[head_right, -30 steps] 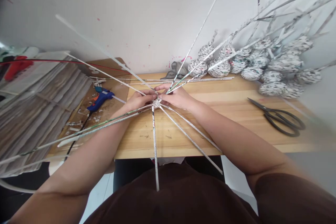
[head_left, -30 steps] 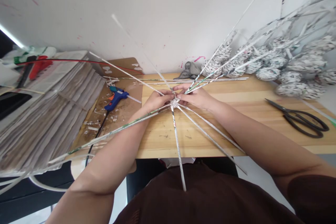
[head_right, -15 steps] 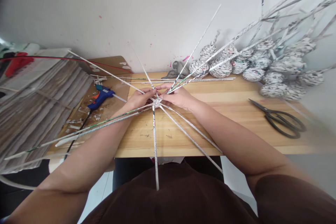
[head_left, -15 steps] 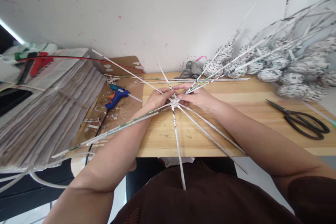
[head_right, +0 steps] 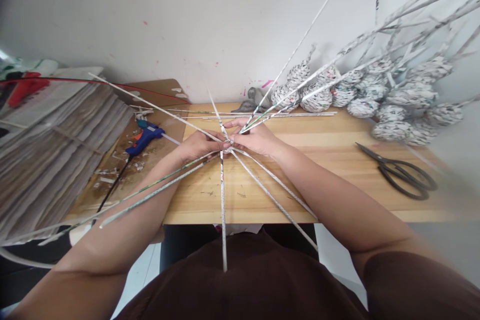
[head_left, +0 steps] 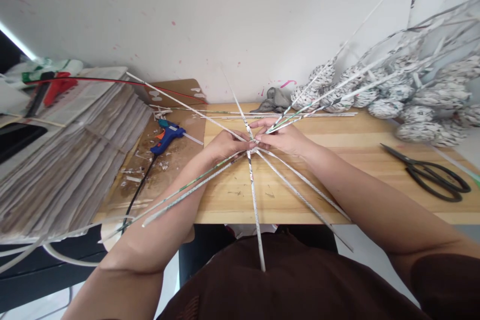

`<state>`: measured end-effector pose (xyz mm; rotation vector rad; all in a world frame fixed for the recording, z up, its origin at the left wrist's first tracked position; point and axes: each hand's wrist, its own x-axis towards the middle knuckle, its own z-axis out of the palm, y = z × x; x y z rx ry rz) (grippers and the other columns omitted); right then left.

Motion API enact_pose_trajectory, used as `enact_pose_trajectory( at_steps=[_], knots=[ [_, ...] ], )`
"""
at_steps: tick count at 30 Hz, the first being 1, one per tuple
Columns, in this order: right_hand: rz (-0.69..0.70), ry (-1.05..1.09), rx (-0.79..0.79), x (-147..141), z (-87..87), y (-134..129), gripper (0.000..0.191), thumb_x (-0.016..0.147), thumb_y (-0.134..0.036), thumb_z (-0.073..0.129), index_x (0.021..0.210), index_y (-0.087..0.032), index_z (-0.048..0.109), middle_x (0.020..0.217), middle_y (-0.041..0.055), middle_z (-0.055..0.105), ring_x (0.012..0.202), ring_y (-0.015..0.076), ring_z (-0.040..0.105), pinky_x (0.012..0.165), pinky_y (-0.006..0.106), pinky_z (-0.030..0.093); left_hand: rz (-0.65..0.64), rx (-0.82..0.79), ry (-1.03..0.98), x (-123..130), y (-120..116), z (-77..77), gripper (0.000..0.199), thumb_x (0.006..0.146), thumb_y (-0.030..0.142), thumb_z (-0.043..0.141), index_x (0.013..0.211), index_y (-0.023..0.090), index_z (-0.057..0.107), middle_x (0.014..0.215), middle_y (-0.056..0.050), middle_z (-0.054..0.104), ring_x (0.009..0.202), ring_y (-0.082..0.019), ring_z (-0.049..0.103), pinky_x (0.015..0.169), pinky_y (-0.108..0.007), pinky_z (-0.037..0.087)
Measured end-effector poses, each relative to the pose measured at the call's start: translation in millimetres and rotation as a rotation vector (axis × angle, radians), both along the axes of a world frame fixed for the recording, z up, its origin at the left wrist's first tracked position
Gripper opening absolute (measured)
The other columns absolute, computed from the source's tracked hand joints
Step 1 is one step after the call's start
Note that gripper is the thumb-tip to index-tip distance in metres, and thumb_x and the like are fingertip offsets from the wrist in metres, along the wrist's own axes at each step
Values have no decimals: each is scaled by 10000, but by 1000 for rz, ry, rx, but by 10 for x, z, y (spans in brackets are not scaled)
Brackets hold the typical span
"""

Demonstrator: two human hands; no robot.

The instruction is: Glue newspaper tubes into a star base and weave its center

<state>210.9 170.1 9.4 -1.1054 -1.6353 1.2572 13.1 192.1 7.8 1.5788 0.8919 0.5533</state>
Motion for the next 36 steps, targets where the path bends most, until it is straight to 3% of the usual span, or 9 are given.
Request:
enact_pose_trajectory(
  at_steps=[6, 13, 21, 27, 30, 33, 36],
  knots=[
    [-14, -37, -41, 13, 17, -8, 319, 665, -259, 758, 957, -163, 674, 795, 35, 691, 664, 140, 602, 597, 260, 478, 46, 30, 19, 4, -8, 19, 326, 627, 435, 768, 645, 125, 669, 508, -13, 573, 413, -76, 418, 409, -216, 298],
    [-87, -64, -108, -70, 81, -75, 169, 609, -236, 740, 708, -157, 629, 587, -9, 594, 530, 112, 506, 490, 236, 379, 22, 3, 29, 33, -30, 33, 342, 615, 436, 780, 722, 121, 705, 573, -25, 617, 427, -75, 429, 421, -219, 318],
    [-139, -41, -105, -75, 41, -89, 166, 619, -240, 736, 707, -157, 622, 580, -23, 577, 530, 102, 489, 491, 231, 355, 16, 26, 6, 36, -28, 9, 325, 614, 428, 778, 675, 122, 685, 557, -23, 603, 444, -85, 447, 420, -216, 333],
    [-148, 38, -84, -76, 4, -50, 219, 600, -288, 778, 604, -151, 607, 520, -32, 551, 509, 103, 486, 504, 249, 354, 109, -14, -14, 46, -44, 63, 339, 580, 414, 810, 660, 124, 655, 511, 1, 577, 427, -73, 450, 418, -204, 328],
    [-151, 159, -205, -82, -9, -29, 244, 541, -276, 822, 576, -142, 620, 536, -13, 603, 532, 119, 545, 549, 265, 423, 125, -79, -11, 57, -61, 103, 361, 553, 416, 828, 631, 119, 638, 493, 2, 567, 418, -67, 447, 418, -201, 327],
    [-104, 299, -355, -82, -27, -10, 240, 513, -234, 841, 666, -128, 689, 692, 45, 711, 688, 170, 653, 695, 300, 502, 160, -157, -71, 65, -56, 79, 381, 533, 407, 843, 644, 109, 634, 498, 1, 567, 418, -56, 434, 421, -193, 315],
    [-103, 319, -362, -82, -49, -8, 236, 543, -254, 836, 690, -135, 694, 703, 47, 720, 695, 173, 663, 711, 310, 512, 197, -216, -149, 64, -22, 5, 388, 520, 379, 857, 663, 100, 626, 532, -13, 592, 426, -49, 435, 426, -187, 308]
  ],
)
